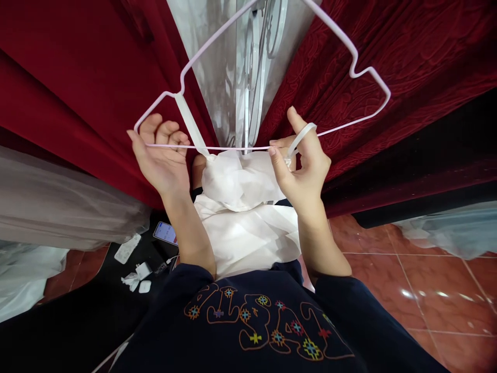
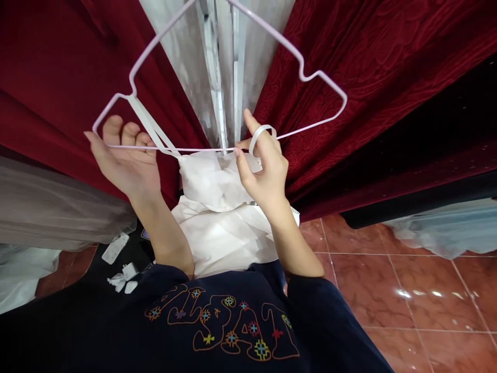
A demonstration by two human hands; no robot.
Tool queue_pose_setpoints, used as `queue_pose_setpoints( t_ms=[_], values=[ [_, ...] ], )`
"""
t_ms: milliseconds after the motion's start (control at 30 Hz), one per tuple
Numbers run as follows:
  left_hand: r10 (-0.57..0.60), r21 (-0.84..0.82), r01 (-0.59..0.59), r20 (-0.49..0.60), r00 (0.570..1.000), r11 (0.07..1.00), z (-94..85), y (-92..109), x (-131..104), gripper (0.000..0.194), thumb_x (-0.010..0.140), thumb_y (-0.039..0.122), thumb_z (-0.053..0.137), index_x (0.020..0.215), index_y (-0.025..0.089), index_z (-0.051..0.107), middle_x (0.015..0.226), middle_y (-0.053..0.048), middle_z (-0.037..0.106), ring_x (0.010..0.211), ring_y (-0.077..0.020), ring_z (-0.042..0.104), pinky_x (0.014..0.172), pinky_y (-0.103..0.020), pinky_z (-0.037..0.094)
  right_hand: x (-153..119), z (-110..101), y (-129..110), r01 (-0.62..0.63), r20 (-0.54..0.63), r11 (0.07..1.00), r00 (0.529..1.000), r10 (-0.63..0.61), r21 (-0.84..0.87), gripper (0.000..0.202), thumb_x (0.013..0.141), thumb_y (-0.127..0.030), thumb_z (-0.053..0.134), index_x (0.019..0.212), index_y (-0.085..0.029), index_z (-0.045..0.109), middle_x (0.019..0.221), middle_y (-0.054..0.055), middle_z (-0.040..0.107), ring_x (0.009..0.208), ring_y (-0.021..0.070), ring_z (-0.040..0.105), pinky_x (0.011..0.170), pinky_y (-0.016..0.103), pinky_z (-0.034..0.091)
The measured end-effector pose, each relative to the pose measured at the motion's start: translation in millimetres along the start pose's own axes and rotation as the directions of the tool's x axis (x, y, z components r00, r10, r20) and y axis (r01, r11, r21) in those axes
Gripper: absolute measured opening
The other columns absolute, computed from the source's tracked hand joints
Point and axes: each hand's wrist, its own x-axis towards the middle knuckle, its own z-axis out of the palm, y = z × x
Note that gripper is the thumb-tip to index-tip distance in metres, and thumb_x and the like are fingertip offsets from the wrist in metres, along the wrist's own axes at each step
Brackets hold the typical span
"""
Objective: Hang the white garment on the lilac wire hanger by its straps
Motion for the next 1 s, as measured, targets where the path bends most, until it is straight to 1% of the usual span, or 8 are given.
queue_pose_setpoints(
  t_ms=[167, 267, 367, 433, 500, 600, 700, 1000],
  values=[
    [0.071, -0.11, -0.069, 0.019, 0.997, 0.992, 8.9, -1.0, -23.2, 0.056, 0.125, 0.043, 0.016, 0.08, 0.022, 0.043, 0.061, 0.004, 0.041, 0.055, -0.0115, 0.059, 0.065, -0.021, 0.055, 2.1, -2.2, -8.4, -0.036, 0.011, 0.997, 0.999, 0.036, 0.073, 0.061, 0.106, -0.05, 0.059, 0.166, -0.048, 0.047, 0.136, 0.002, 0.077, 0.102, 0.0201, 0.079, 0.107, 0.046, 0.068],
    [0.029, -0.088, -0.024, 0.056, 0.998, 0.996, 10.2, 4.9, -22.1, 0.058, 0.124, 0.045, 0.01, 0.079, 0.023, 0.038, 0.059, 0.004, 0.032, 0.05, -0.0131, 0.052, 0.057, -0.022, 0.05, 6.3, -11.4, -4.6, 0.009, -0.044, 0.977, 0.999, 0.001, 0.213, 0.051, 0.107, -0.042, 0.056, 0.157, -0.037, 0.063, 0.127, 0.006, 0.081, 0.11, 0.023, 0.081, 0.109, 0.047, 0.067],
    [0.01, -0.053, -0.006, 0.07, 0.997, 0.999, 8.3, 7.7, -17.4, 0.058, 0.124, 0.049, 0.012, 0.079, 0.023, 0.04, 0.057, 0.005, 0.036, 0.051, -0.0147, 0.056, 0.054, -0.023, 0.049, 17.1, -31.2, 17.7, 0.117, -0.27, 0.957, 0.962, -0.043, 0.264, 0.047, 0.104, -0.031, 0.049, 0.141, -0.025, 0.078, 0.12, 0.009, 0.083, 0.113, 0.0274, 0.083, 0.107, 0.054, 0.067],
    [0.028, -0.063, -0.024, 0.074, 0.997, 0.998, 6.4, 8.6, -13.2, 0.058, 0.123, 0.053, 0.018, 0.079, 0.023, 0.041, 0.055, 0.005, 0.037, 0.049, -0.0149, 0.056, 0.052, -0.024, 0.048, 26.6, -52.3, 43.9, 0.181, -0.443, 0.958, 0.894, -0.066, 0.223, 0.048, 0.099, -0.023, 0.049, 0.133, -0.025, 0.082, 0.12, 0.006, 0.084, 0.109, 0.0253, 0.084, 0.098, 0.049, 0.068],
    [0.041, -0.085, -0.034, 0.078, 0.996, 0.996, 4.9, 9.6, -8.5, 0.058, 0.122, 0.057, 0.02, 0.079, 0.024, 0.04, 0.053, 0.007, 0.035, 0.046, -0.015, 0.053, 0.051, -0.025, 0.05, 35.6, -76.9, 73.9, 0.186, -0.478, 0.964, 0.875, -0.074, 0.191, 0.049, 0.091, -0.017, 0.054, 0.127, -0.026, 0.085, 0.114, 0.004, 0.086, 0.107, 0.022, 0.085, 0.092, 0.041, 0.067],
    [0.014, -0.1, -0.007, 0.064, 0.998, 0.995, 3.5, 11.2, -1.9, 0.059, 0.123, 0.055, 0.017, 0.079, 0.024, 0.039, 0.053, 0.007, 0.034, 0.045, -0.0141, 0.053, 0.052, -0.026, 0.052, 47.2, -107.0, 109.8, 0.082, -0.41, 0.968, 0.912, 0.023, 0.236, 0.043, 0.09, -0.018, 0.059, 0.121, -0.027, 0.088, 0.114, 0.003, 0.087, 0.101, 0.0176, 0.084, 0.087, 0.035, 0.065],
    [-0.055, -0.106, 0.059, 0.043, 0.998, 0.993, 2.4, 10.6, 1.9, 0.057, 0.125, 0.049, 0.018, 0.078, 0.023, 0.038, 0.055, 0.007, 0.035, 0.046, -0.0119, 0.053, 0.049, -0.023, 0.047, 58.5, -114.9, 119.0, 0.005, -0.293, 0.953, 0.952, 0.088, 0.303, 0.034, 0.091, -0.025, 0.068, 0.118, -0.027, 0.088, 0.114, 0.004, 0.087, 0.101, 0.0207, 0.085, 0.086, 0.039, 0.068],
    [-0.128, -0.126, 0.128, 0.014, 0.992, 0.984, -3.0, 4.9, 8.7, 0.054, 0.125, 0.046, 0.024, 0.078, 0.023, 0.037, 0.056, 0.008, 0.033, 0.046, -0.0103, 0.053, 0.047, -0.022, 0.045, 87.3, -98.8, 49.3, -0.032, -0.046, 0.963, 0.998, 0.046, 0.267, 0.02, 0.09, -0.023, 0.082, 0.108, -0.022, 0.091, 0.096, 0.007, 0.087, 0.078, 0.0174, 0.082, 0.07, 0.033, 0.068]
  ],
)
